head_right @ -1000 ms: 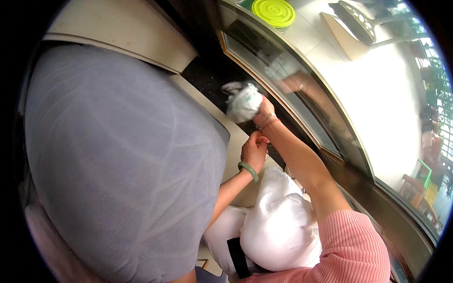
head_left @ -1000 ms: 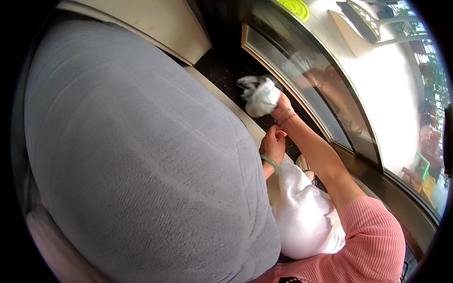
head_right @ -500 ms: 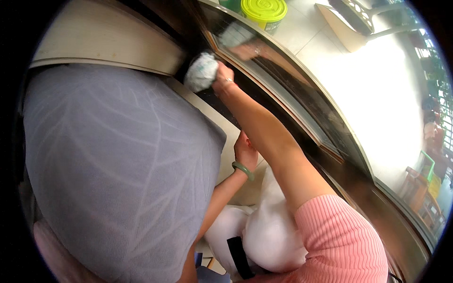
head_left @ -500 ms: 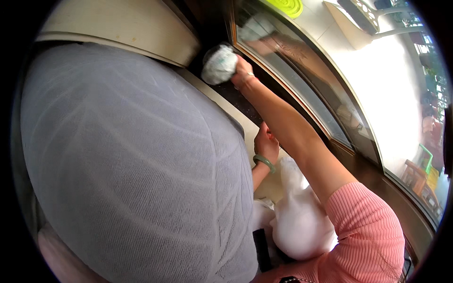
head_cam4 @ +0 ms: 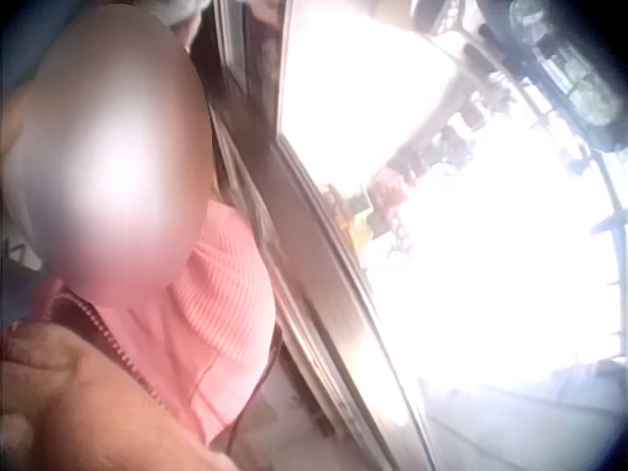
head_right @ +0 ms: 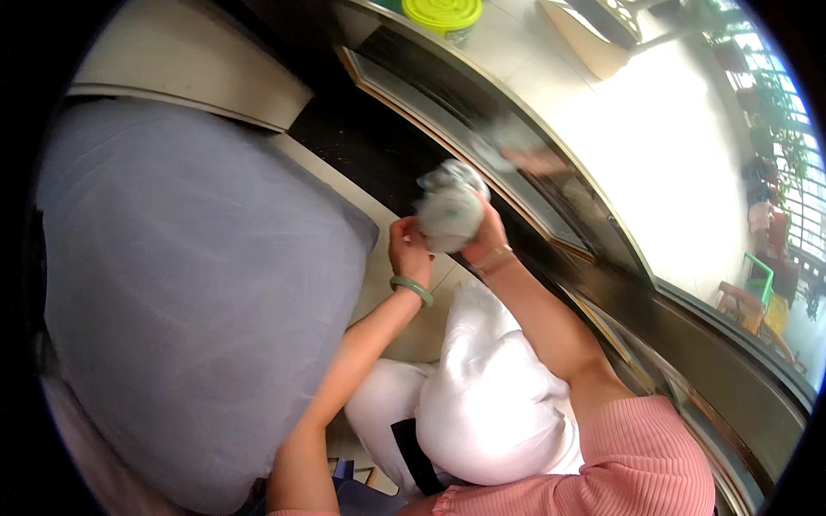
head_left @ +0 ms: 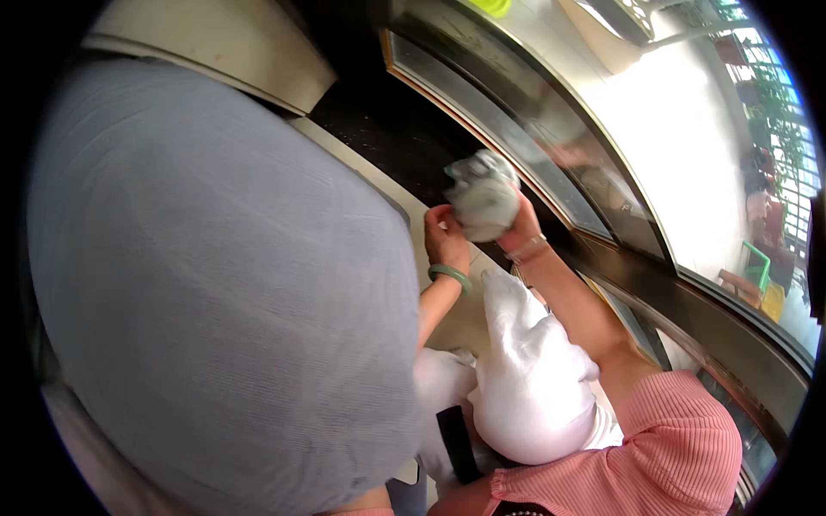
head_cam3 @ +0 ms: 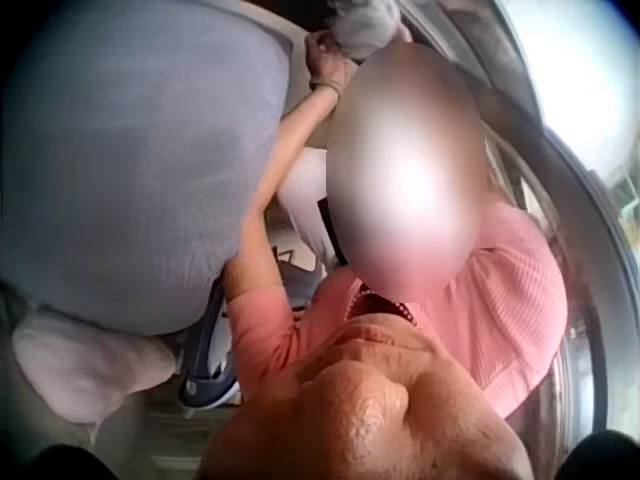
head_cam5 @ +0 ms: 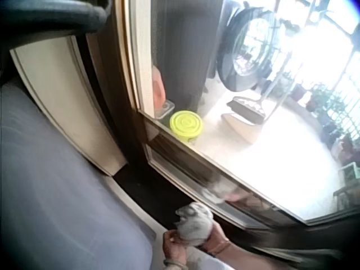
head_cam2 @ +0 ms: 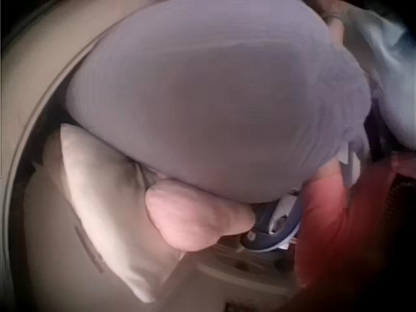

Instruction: The person cleans a sliding glass door and its frame using a cloth and water from a green bucket. They wipe the glass surface and the lower track, repeatedly dipping the cloth into the bucket to rinse and wring it out. The person also moves a plastic storage unit to access the area behind it.

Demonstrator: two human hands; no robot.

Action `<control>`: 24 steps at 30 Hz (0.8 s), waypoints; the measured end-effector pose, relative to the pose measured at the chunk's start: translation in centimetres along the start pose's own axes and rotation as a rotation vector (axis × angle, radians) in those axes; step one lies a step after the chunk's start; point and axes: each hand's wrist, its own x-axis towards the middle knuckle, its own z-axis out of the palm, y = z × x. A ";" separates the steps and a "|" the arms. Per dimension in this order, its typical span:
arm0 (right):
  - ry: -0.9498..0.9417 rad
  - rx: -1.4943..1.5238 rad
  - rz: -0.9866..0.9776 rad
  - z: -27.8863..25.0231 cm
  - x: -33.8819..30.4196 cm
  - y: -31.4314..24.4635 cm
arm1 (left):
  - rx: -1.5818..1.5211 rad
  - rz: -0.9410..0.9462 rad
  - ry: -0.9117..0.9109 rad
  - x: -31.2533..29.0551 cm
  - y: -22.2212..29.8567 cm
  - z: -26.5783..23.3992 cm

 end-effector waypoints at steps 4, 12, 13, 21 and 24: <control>-0.009 -0.029 0.086 8.2 7.4 1.7 | -0.229 -0.259 -0.026 -0.6 3.9 -1.2; 0.369 0.038 -0.203 -4.5 10.1 1.5 | -0.170 -0.245 -0.136 -1.3 4.1 -0.6; 0.381 -0.002 -0.222 -5.1 6.9 2.1 | -0.154 -0.231 -0.120 -0.8 3.8 -1.4; 0.317 -1.604 -0.843 -4.5 -7.6 0.7 | -0.149 -0.093 -0.077 -0.8 2.6 -0.5; 0.247 -2.343 -0.769 -2.7 -6.3 2.2 | -0.109 -0.081 -0.087 -0.6 3.5 -0.6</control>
